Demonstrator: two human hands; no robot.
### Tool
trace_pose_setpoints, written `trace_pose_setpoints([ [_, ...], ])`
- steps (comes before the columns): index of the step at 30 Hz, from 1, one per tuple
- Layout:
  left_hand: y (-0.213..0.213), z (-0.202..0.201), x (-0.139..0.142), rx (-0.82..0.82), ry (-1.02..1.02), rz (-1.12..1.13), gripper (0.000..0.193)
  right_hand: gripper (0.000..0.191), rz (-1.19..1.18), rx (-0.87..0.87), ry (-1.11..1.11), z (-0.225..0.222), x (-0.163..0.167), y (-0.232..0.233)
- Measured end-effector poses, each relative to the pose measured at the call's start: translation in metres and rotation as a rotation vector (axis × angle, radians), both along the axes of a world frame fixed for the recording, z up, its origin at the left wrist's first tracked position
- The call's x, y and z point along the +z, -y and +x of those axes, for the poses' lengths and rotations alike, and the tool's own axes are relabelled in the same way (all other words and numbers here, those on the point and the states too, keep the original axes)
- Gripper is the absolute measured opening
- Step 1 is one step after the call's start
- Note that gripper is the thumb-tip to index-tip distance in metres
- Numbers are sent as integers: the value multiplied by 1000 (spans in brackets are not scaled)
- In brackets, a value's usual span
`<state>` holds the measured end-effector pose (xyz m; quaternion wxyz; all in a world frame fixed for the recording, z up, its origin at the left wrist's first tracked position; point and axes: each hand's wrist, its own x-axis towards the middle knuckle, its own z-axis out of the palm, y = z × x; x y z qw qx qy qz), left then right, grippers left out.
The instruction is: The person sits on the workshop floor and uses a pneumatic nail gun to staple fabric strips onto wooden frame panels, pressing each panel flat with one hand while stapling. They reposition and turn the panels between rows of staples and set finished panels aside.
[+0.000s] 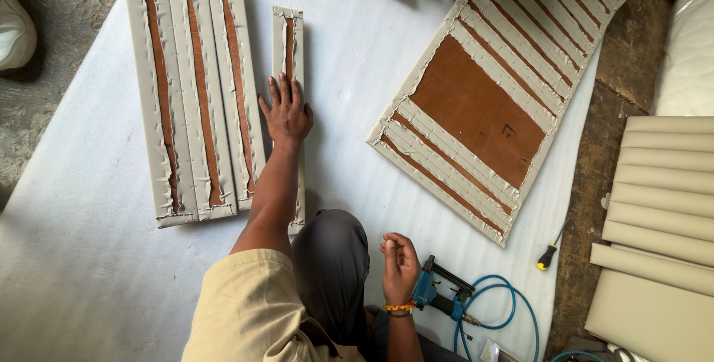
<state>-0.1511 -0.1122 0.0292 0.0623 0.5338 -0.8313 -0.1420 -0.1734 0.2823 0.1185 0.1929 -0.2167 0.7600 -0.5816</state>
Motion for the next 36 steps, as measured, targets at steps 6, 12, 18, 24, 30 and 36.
trace_pose_setpoints([
  [6, 0, 0, 2, 2, -2, 4, 70, 23, -194, 111, -74, 52, 27, 34],
  [12, -2, 0, 4, -3, 4, 20, 70, 23, 98, 159, -570, 71, 28, 47],
  [18, 0, -1, 5, -2, 18, 33, 71, 23, 107, 166, -640, 70, 22, 48],
  [24, 3, -2, 4, -3, 17, 26, 72, 22, 111, 164, -619, 70, 21, 50],
  [30, 1, -2, 2, 0, -1, -31, 72, 22, 110, 169, -621, 70, 23, 51],
  [36, 1, -3, -2, -1, -22, -64, 71, 23, 112, 171, -622, 69, 24, 51],
])
